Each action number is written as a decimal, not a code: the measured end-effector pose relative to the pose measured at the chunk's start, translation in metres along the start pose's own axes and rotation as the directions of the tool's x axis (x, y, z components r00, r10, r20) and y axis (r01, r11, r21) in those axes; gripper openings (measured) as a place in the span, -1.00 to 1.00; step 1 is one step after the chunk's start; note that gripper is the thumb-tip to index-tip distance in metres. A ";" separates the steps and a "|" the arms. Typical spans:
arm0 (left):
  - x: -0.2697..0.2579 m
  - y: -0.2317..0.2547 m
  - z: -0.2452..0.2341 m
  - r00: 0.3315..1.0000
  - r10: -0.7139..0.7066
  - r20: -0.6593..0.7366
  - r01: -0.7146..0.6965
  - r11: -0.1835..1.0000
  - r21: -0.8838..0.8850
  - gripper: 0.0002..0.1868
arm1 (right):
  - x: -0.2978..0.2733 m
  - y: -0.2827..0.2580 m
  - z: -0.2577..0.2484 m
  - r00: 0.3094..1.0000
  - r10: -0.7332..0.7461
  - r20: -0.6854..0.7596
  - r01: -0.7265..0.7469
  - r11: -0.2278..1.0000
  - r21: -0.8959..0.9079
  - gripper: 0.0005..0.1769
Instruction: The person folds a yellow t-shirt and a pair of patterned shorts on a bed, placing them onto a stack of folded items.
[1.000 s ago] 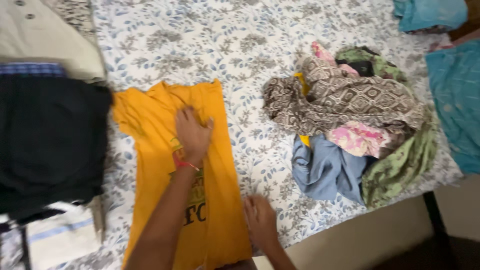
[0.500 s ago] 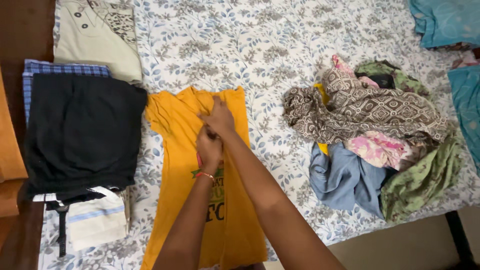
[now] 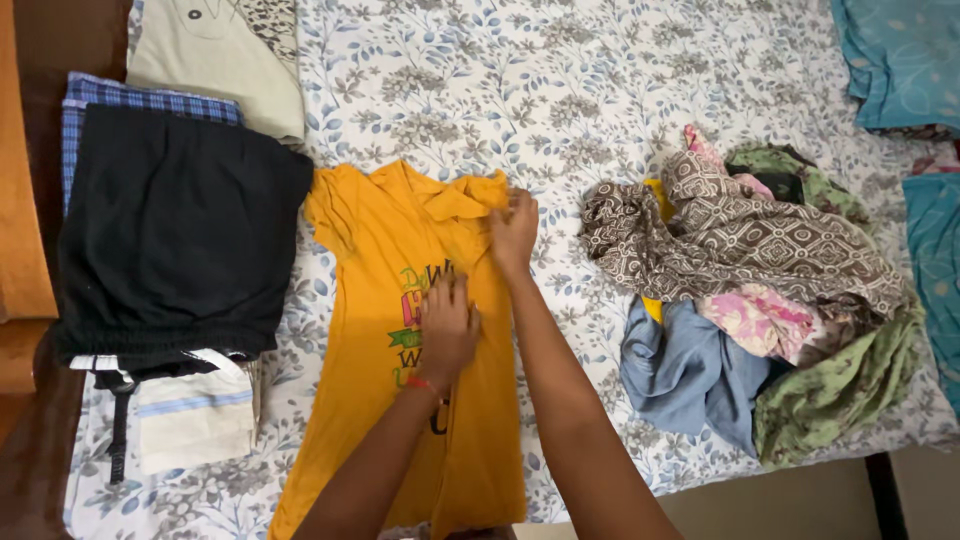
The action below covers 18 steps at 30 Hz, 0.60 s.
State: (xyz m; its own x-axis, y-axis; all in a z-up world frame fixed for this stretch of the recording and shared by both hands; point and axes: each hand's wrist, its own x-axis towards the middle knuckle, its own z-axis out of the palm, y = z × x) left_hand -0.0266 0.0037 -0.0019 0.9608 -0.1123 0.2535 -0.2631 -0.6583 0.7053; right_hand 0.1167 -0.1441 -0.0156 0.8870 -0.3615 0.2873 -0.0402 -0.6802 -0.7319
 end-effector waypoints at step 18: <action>-0.054 -0.001 0.002 0.963 0.079 0.259 -0.116 0.985 0.131 -0.41 | 0.049 0.009 0.006 0.981 -0.188 -0.042 0.187 0.982 -0.017 -0.74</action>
State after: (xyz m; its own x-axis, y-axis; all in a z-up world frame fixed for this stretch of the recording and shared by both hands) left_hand -0.0782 0.0090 -0.0177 0.9267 -0.3532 0.1285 -0.3593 -0.7323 0.5785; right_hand 0.1626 -0.1644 -0.0115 0.8586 -0.2540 0.4454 0.1188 -0.7465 -0.6547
